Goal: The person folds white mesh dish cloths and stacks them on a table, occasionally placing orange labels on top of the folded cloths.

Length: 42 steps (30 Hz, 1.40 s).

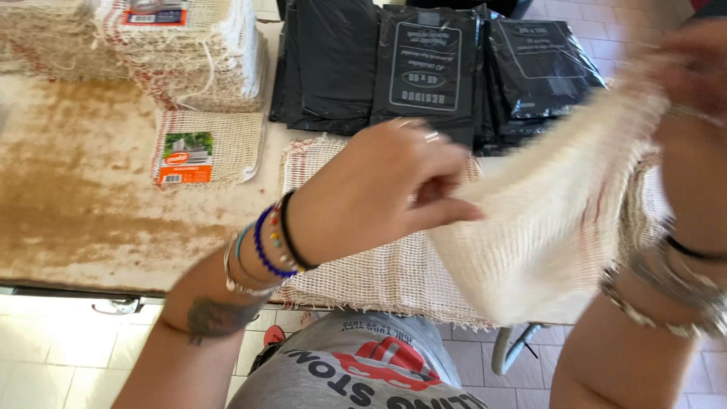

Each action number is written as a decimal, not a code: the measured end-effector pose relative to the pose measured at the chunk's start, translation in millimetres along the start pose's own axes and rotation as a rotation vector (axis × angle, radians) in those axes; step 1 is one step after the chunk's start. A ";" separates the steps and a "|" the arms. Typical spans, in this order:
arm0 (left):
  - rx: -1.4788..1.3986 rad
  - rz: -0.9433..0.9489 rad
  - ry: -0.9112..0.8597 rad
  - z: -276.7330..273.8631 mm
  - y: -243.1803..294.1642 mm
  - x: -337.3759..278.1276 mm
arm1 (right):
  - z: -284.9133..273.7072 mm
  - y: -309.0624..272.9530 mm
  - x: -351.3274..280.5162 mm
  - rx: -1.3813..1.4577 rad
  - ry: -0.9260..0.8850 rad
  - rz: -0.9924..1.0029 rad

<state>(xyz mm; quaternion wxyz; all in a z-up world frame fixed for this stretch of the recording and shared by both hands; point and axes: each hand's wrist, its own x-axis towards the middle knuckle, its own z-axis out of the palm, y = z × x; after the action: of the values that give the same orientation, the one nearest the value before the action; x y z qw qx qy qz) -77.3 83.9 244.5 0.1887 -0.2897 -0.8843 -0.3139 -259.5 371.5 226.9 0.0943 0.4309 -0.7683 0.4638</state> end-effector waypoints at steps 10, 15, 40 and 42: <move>0.017 -0.960 -0.183 74.6 -83.6 -250.1 | 346.6 23.8 -3.4 0.249 -0.493 -0.262; 0.057 -1.344 -0.210 60.4 -86.8 -266.5 | 304.1 -58.6 -54.6 -0.148 -0.867 -0.285; 0.517 -0.327 -0.045 245.9 -247.2 -73.0 | 222.4 162.3 -92.8 -0.262 -0.018 0.440; 0.580 -0.265 -0.080 264.4 -263.9 -79.6 | 222.9 161.4 -92.1 -0.378 -0.022 0.446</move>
<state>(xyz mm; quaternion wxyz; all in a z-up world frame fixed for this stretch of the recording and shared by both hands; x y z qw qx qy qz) -223.4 60.6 -107.7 0.1859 -0.1185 -0.9736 -0.0590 -267.4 279.6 -48.2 0.0602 0.2310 -0.9178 0.3172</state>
